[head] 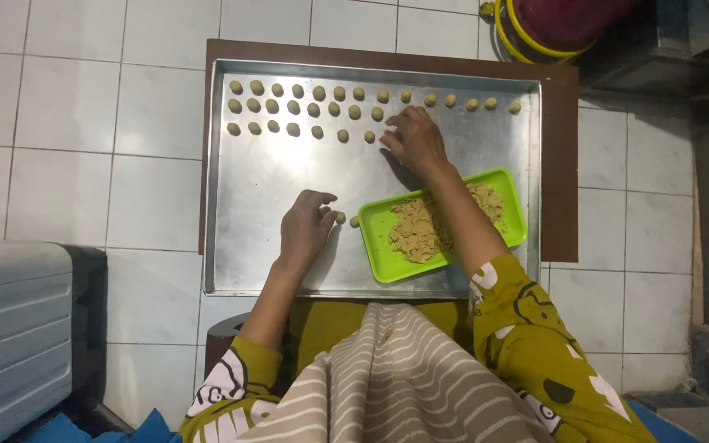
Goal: Rolling small pieces of dough into balls and arranging them on a baking tray
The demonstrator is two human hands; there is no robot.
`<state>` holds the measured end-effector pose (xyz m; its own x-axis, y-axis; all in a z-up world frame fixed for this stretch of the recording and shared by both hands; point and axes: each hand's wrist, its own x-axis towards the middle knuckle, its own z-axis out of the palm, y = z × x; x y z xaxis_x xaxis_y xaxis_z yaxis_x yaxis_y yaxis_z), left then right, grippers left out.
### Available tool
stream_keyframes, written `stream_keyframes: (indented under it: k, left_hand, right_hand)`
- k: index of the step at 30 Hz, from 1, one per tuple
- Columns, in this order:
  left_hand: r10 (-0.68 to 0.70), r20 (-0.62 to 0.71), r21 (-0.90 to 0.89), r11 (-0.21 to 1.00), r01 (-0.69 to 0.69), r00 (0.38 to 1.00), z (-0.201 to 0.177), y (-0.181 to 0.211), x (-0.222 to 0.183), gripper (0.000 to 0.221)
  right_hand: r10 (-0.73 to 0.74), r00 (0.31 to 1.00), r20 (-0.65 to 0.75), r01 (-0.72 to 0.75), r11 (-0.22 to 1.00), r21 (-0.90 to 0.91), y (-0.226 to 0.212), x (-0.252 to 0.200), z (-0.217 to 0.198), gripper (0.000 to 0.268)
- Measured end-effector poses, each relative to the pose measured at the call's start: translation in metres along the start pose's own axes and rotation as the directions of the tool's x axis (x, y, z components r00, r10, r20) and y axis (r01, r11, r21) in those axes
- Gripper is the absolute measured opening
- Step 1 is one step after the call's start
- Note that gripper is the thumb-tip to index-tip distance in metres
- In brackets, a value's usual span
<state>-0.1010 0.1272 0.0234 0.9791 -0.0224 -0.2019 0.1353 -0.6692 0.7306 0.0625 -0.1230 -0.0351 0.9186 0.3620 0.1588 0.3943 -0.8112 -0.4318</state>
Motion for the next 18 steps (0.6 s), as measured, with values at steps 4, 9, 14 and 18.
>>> stream_keyframes:
  k: [4,9,14,18]
  left_hand:
    - [0.057,-0.078,0.006,0.998,-0.056,0.995,0.007,-0.004,0.022,0.030]
    - [0.188,-0.258,0.278,0.954,-0.114,0.948,0.019,-0.012,0.083,0.031]
    - [0.336,-0.369,0.453,0.879,-0.148,0.867,0.016,-0.009,0.116,0.030]
    - [0.426,-0.448,0.531,0.834,-0.149,0.786,0.011,-0.023,0.139,0.029]
  right_hand:
    - [-0.029,0.999,0.043,0.033,0.994,-0.100,-0.001,-0.008,0.013,0.020]
    - [0.007,0.996,-0.088,-0.020,0.989,-0.146,-0.011,-0.008,0.010,0.014]
    - [-0.116,0.986,-0.119,0.104,0.989,-0.106,-0.027,0.007,0.024,0.019]
    - [-0.170,0.966,-0.197,0.146,0.981,-0.131,-0.032,0.034,0.038,0.019]
